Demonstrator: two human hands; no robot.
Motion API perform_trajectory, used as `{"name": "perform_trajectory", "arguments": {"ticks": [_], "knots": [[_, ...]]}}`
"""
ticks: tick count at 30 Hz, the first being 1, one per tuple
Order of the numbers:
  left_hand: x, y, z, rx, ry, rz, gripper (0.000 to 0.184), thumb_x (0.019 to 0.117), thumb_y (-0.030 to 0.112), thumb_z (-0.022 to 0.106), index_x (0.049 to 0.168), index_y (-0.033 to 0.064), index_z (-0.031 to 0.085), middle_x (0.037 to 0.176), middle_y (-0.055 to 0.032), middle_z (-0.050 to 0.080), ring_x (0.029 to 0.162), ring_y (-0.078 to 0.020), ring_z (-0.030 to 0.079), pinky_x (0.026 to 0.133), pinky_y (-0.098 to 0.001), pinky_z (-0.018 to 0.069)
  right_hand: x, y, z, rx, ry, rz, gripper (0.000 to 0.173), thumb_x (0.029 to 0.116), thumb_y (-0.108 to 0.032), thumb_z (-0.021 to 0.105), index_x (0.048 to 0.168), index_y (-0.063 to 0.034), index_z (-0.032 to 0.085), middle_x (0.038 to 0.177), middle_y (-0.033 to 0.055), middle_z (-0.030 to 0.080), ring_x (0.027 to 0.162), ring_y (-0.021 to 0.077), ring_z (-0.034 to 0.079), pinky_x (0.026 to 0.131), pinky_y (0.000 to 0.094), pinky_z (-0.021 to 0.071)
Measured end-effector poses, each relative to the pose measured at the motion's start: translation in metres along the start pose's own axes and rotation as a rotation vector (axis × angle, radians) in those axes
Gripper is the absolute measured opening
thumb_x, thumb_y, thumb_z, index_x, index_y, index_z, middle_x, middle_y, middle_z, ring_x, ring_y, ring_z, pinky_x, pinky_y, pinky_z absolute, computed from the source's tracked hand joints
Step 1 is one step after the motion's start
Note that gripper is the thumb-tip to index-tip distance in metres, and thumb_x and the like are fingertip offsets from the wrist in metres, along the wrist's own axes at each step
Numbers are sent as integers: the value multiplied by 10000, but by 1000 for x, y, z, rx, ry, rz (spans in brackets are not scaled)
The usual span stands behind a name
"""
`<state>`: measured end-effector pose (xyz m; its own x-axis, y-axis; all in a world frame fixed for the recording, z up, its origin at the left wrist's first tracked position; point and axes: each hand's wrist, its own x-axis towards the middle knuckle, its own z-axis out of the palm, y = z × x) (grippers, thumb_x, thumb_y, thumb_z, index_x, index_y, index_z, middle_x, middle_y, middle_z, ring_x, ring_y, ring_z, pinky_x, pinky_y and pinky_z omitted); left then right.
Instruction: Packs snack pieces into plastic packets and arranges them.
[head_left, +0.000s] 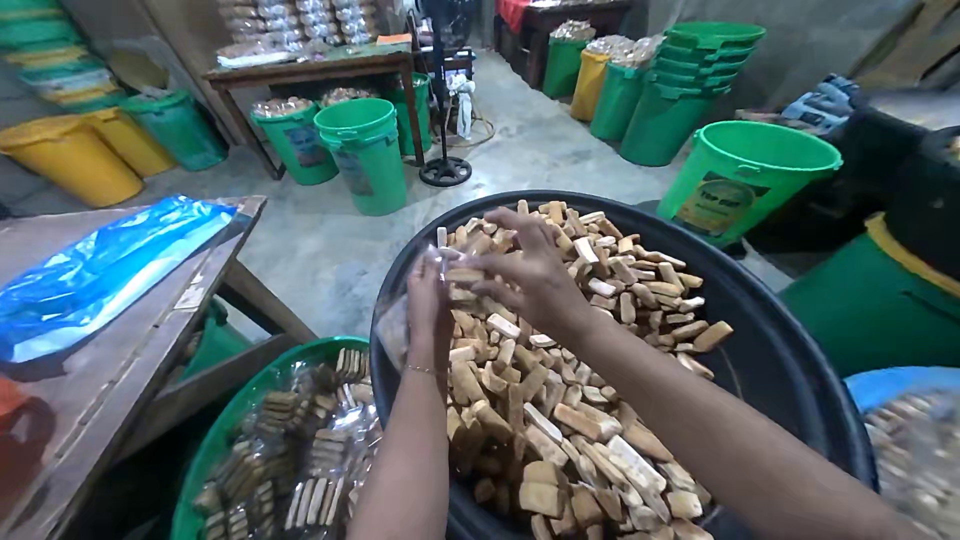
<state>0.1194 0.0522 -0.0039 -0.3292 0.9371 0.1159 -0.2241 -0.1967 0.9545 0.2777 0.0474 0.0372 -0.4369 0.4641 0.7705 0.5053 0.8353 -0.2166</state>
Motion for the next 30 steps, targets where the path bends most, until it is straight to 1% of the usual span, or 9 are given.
{"name": "perform_trajectory", "arguments": {"ticks": [6, 9, 13, 17, 20, 22, 25, 28, 30], "knots": [[16, 12, -23, -53, 150, 44, 429, 1137, 282, 273, 1037, 38, 611, 733, 27, 647, 636, -47, 624, 615, -222, 540, 24, 3, 3, 76, -93, 38, 182, 912, -205, 747, 962, -30, 748, 1395, 208, 596, 1256, 353, 599, 1031, 481, 510], [18, 10, -21, -13, 109, 42, 442, 1132, 298, 297, 1005, 36, 630, 696, 31, 623, 612, -38, 596, 607, -217, 524, 25, 10, 14, 63, -57, -34, 195, 937, -190, 723, 1000, -6, 732, 992, 134, 727, 894, 236, 713, 811, 396, 595], [17, 7, -17, -136, 135, 7, 440, 1129, 321, 299, 1030, 53, 633, 743, 10, 654, 616, -60, 616, 574, -228, 528, 26, 9, 29, -99, 9, -259, 204, 943, -274, 714, 1027, -103, 787, 1135, 159, 682, 1116, 345, 622, 974, 478, 503], [21, 8, -22, -192, 230, -11, 412, 1127, 321, 324, 1029, 56, 624, 741, 4, 669, 608, -66, 627, 558, -227, 526, 32, 16, 43, 378, -145, -22, 232, 962, -165, 648, 1112, -37, 771, 1364, 207, 579, 1211, 274, 597, 1014, 407, 524], [29, 6, -29, -281, 378, -13, 379, 1126, 299, 334, 1025, 69, 617, 756, -4, 667, 631, -95, 647, 575, -256, 548, 28, 37, 62, 313, -63, 362, 234, 1059, -115, 502, 1091, 37, 676, 1054, 159, 669, 846, 197, 672, 762, 367, 589], [32, 7, -29, -275, 436, -47, 374, 1126, 297, 345, 1031, 56, 614, 751, -30, 643, 620, -126, 624, 565, -284, 530, 22, 54, 85, 134, -390, 579, 277, 1058, -112, 515, 1258, 32, 642, 1186, 250, 658, 1082, 383, 661, 966, 550, 529], [33, 5, -26, -225, 428, -66, 345, 1124, 251, 358, 1036, 29, 607, 731, -38, 622, 615, -131, 604, 580, -298, 519, 1, 65, 112, -106, -706, 503, 340, 1043, -82, 504, 1347, 34, 602, 1382, 279, 564, 1319, 446, 526, 1087, 567, 441], [31, 8, -25, -245, 431, -109, 332, 1123, 232, 357, 1057, 5, 589, 743, -62, 605, 617, -140, 599, 580, -303, 521, 1, 57, 89, -88, -657, 523, 353, 1034, -129, 547, 1344, 35, 592, 1364, 267, 584, 1256, 429, 587, 1057, 560, 474], [29, 8, -24, -252, 422, -128, 361, 1130, 246, 323, 1082, -7, 576, 752, -70, 598, 604, -137, 595, 562, -297, 522, -2, 43, 55, 39, -329, 512, 327, 1006, -161, 616, 1236, 71, 631, 1172, 247, 675, 1043, 352, 689, 942, 497, 552]]}}
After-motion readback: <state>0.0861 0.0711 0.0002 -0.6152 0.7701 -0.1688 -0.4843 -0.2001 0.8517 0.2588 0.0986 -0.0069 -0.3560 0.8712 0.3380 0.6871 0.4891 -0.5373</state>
